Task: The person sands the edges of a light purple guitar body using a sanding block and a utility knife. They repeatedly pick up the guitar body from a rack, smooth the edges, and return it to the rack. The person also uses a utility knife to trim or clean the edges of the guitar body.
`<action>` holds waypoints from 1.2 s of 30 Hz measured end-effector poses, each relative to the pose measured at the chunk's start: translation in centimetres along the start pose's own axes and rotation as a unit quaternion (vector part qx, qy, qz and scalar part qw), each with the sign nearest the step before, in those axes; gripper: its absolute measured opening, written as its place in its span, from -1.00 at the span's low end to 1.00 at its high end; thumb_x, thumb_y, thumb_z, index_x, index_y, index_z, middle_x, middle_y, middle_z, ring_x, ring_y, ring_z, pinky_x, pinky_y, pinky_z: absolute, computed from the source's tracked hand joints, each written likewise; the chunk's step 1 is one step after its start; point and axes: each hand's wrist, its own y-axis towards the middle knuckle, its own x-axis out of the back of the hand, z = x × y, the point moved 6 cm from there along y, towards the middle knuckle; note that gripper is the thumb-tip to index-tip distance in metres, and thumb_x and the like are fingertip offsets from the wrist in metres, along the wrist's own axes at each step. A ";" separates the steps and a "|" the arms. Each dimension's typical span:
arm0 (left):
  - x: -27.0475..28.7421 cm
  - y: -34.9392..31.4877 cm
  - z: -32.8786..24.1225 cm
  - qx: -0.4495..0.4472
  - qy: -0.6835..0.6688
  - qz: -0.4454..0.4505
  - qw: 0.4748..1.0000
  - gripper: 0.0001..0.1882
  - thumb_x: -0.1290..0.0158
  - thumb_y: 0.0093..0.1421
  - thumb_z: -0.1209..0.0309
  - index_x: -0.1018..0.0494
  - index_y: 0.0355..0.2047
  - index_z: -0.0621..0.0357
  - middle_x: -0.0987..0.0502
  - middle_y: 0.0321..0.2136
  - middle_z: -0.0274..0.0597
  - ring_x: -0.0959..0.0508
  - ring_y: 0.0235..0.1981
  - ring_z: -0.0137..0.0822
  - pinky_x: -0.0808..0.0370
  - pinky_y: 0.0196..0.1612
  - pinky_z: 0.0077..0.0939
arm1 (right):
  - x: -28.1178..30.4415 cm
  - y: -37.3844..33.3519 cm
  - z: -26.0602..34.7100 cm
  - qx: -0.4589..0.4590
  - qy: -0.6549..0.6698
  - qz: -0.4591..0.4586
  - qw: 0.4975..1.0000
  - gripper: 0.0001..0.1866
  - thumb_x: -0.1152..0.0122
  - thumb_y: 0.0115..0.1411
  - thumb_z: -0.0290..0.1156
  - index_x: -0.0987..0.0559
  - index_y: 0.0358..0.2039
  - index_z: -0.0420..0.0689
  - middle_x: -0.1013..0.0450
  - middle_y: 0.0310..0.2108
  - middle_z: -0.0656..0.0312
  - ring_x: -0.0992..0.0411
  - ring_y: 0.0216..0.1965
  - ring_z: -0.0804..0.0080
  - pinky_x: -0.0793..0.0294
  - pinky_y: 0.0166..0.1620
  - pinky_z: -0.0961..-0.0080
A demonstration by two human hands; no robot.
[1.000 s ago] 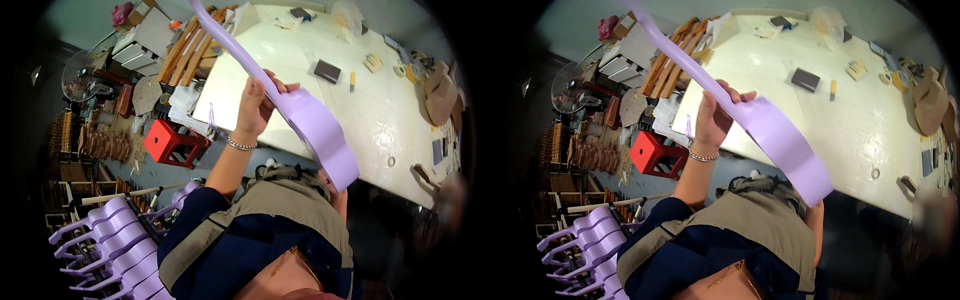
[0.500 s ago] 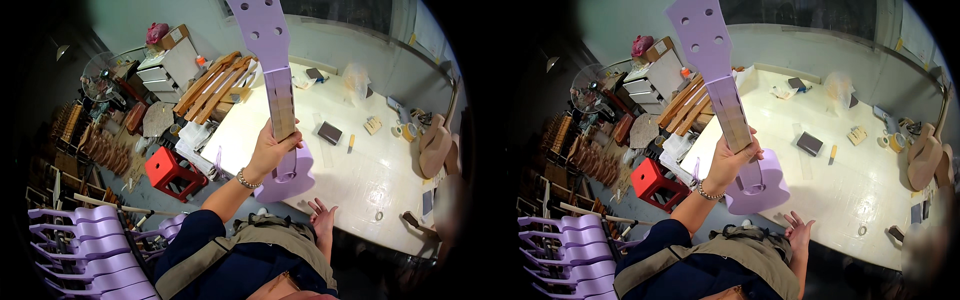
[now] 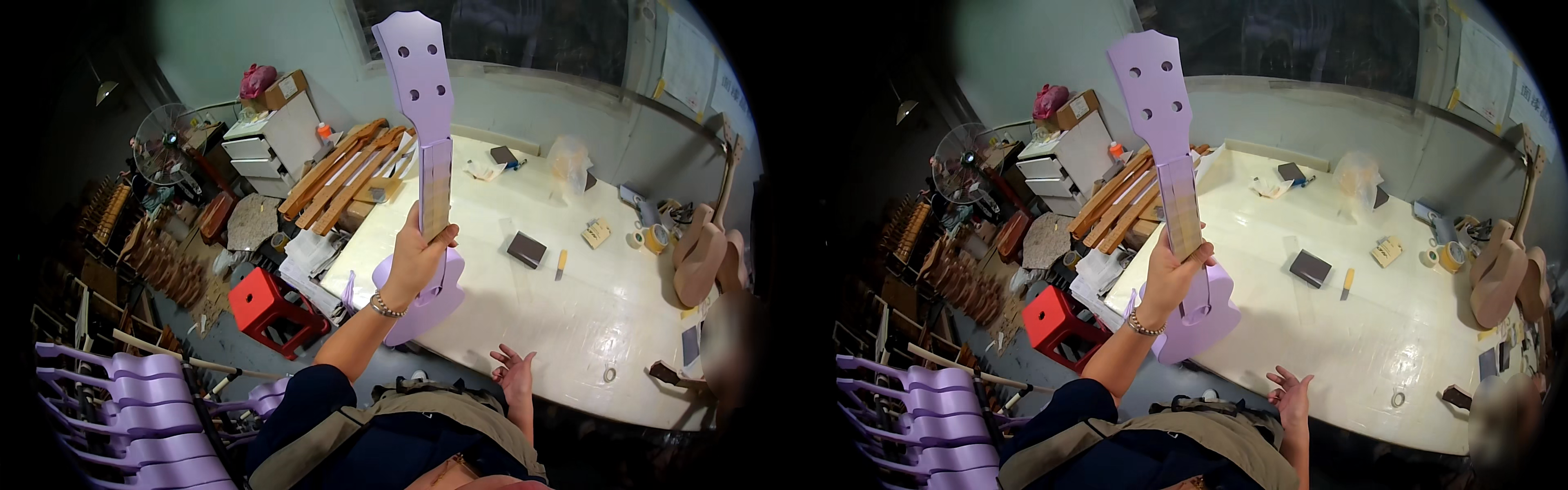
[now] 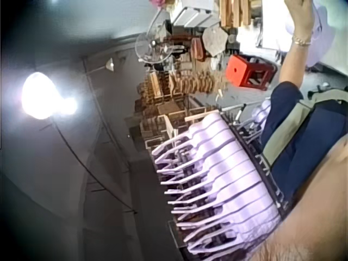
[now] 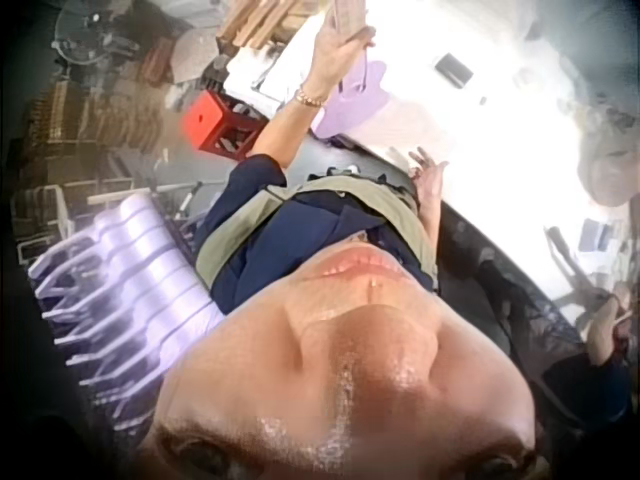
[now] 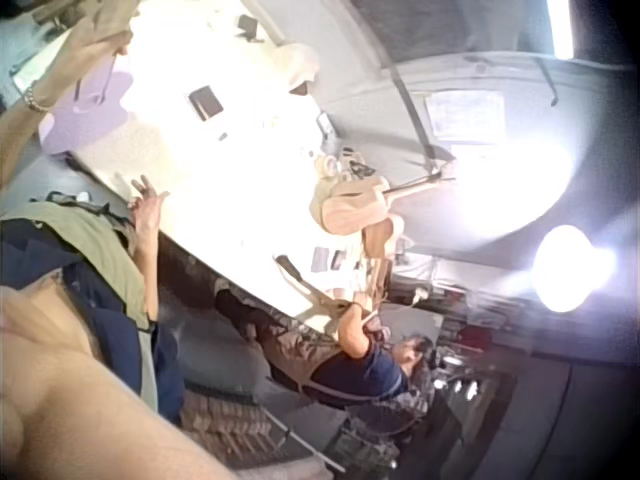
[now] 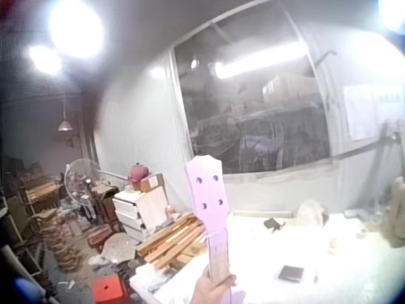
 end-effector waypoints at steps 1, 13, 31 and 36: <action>0.0 0.1 0.1 -0.005 -0.002 0.000 1.000 -0.61 -0.09 0.11 0.47 -0.23 -0.10 0.32 -0.44 -0.49 -0.28 -0.49 -0.49 -0.49 -0.44 -0.38 -0.64 | -0.3 0.0 0.5 0.023 -0.023 -0.002 0.999 -0.14 0.58 0.15 0.32 -0.27 0.07 -0.21 -0.39 -0.14 0.13 -0.32 -0.52 0.44 -0.33 -0.40 0.54; -5.1 0.7 -2.7 -0.184 0.074 0.161 0.967 -0.68 0.08 0.10 0.34 -0.21 -0.21 0.29 -0.41 -0.56 -0.21 -0.51 -0.43 -0.31 -0.41 -0.18 -0.43 | -21.8 -4.5 19.2 0.507 -0.577 0.021 0.640 -0.40 -0.24 -0.11 -0.39 -0.28 -0.02 -0.19 -0.34 -0.12 -0.04 -0.29 -0.07 0.02 -0.27 -0.03 0.21; -4.6 3.0 -12.4 -0.330 0.031 0.122 0.935 -0.85 -0.14 -0.02 0.64 -0.49 -0.39 0.33 -0.42 -0.35 -0.22 -0.53 -0.30 -0.38 -0.52 -0.15 -0.54 | -21.2 -0.2 20.1 0.432 -0.502 -0.027 0.749 -0.54 -0.14 -0.02 -0.40 -0.19 -0.13 -0.15 -0.43 -0.51 0.07 -0.45 -0.46 0.06 -0.41 -0.40 0.26; -4.3 4.0 -13.0 -0.316 0.067 0.174 0.930 -0.89 -0.13 -0.03 0.66 -0.45 -0.45 0.30 -0.42 -0.41 -0.27 -0.53 -0.36 -0.43 -0.51 -0.19 -0.58 | -21.6 -0.9 20.0 0.402 -0.523 0.007 0.751 -0.44 -0.13 0.06 -0.11 -0.17 -0.07 -0.15 -0.41 -0.55 0.10 -0.43 -0.53 0.11 -0.38 -0.45 0.35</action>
